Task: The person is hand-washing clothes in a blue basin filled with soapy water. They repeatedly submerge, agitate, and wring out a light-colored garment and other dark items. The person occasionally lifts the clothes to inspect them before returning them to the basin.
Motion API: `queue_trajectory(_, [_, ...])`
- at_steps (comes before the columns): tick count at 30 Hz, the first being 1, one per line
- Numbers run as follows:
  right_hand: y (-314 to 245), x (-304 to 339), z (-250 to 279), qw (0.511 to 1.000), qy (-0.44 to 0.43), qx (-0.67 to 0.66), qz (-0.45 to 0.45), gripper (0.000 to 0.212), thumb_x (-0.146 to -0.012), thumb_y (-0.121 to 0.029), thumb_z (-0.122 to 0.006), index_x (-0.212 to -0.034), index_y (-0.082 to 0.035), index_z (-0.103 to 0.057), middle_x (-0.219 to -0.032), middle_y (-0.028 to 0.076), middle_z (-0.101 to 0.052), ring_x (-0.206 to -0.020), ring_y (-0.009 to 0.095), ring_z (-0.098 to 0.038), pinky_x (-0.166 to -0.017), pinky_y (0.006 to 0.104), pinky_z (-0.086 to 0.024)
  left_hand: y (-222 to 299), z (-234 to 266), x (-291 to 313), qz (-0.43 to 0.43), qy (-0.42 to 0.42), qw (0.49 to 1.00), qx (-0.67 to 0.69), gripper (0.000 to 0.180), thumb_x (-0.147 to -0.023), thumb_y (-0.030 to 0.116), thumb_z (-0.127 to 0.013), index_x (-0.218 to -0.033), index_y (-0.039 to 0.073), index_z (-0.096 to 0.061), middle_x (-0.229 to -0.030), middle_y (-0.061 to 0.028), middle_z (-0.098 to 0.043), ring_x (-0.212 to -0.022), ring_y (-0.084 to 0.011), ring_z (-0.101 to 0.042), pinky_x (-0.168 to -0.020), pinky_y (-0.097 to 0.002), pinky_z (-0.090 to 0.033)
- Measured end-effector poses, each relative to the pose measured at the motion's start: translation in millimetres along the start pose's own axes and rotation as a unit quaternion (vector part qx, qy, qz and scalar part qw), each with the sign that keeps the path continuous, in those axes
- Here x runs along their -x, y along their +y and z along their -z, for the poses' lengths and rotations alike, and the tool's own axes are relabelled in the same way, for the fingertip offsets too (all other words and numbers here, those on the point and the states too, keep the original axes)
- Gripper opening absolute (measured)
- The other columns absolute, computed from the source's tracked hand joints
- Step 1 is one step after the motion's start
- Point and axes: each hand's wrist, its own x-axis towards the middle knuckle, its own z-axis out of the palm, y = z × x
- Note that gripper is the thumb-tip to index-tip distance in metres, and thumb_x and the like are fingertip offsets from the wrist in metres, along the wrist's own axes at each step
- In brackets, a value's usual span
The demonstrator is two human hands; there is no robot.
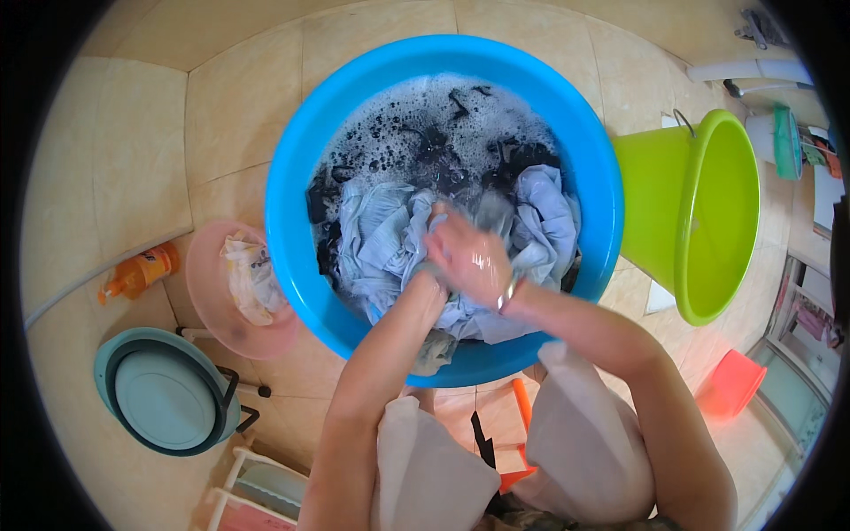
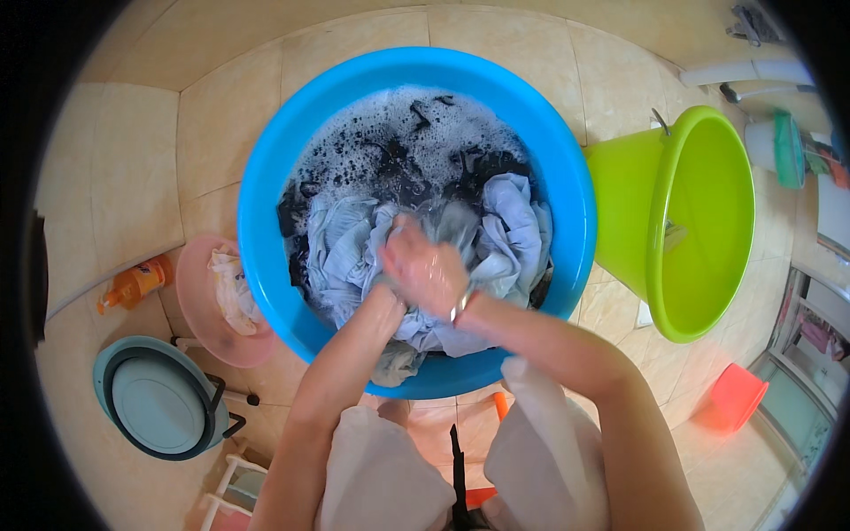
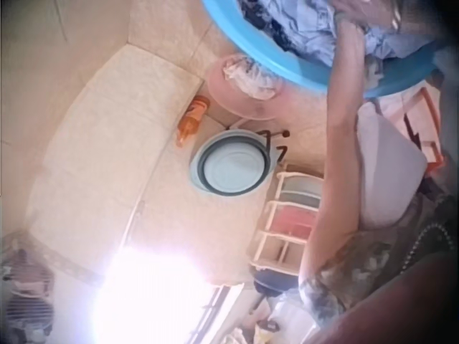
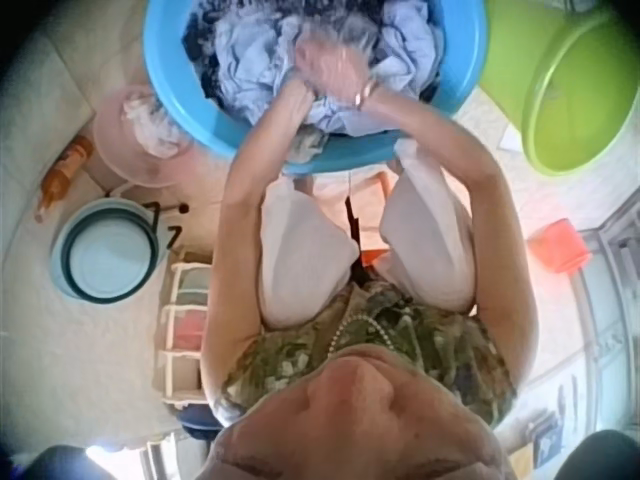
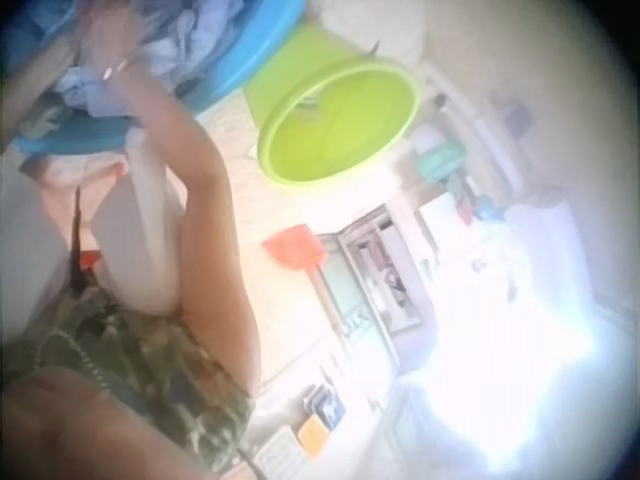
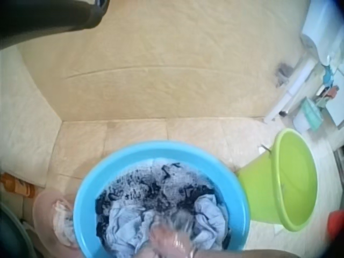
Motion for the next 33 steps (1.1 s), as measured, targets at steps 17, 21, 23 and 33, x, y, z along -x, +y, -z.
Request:
queue_trajectory(17, [11,-8,-5,0.995,-0.078,0.020,-0.052,0.032,-0.094,-0.030,-0.049,-0.077,-0.004,-0.057,-0.074,0.015,-0.061,-0.063,0.035,-0.064,-0.055,0.0450,-0.053,3,-10,-19,0.053,-0.032,0.997,-0.049,0.064,-0.098,0.054,-0.023,-0.136,0.007,-0.046,-0.129,-0.0096,-0.056,-0.120,-0.0242,-0.053,-0.103,-0.0350,-0.042])
queue_trajectory(21, [8,4,1,0.998,-0.053,-0.040,0.003,0.031,-0.093,-0.028,-0.050,-0.073,-0.005,-0.056,-0.070,0.015,-0.060,-0.061,0.033,-0.064,-0.053,0.0445,-0.050,-5,1,-28,0.040,-0.031,0.998,-0.039,0.065,-0.098,0.055,-0.022,-0.136,0.007,-0.045,-0.129,-0.0100,-0.056,-0.120,-0.0243,-0.053,-0.103,-0.0350,-0.041])
queue_trajectory(23, [30,-19,-27,0.992,-0.110,0.025,-0.063,0.030,-0.093,-0.027,-0.048,-0.080,-0.005,-0.061,-0.075,0.017,-0.065,-0.067,0.034,-0.066,-0.060,0.0462,-0.052,0,2,-26,0.023,0.013,0.999,-0.043,0.065,-0.098,0.055,-0.022,-0.137,0.007,-0.045,-0.130,-0.0102,-0.056,-0.120,-0.0244,-0.052,-0.103,-0.0349,-0.041])
queue_trajectory(33, [24,-14,-13,0.997,-0.064,0.025,-0.040,0.024,-0.093,-0.025,-0.050,-0.079,-0.007,-0.058,-0.080,0.014,-0.061,-0.062,0.035,-0.063,-0.054,0.0444,-0.053,6,-12,-14,0.063,-0.003,0.998,-0.022,0.062,-0.100,0.051,-0.021,-0.137,0.007,-0.044,-0.130,-0.0109,-0.056,-0.118,-0.0243,-0.054,-0.102,-0.0336,-0.042])
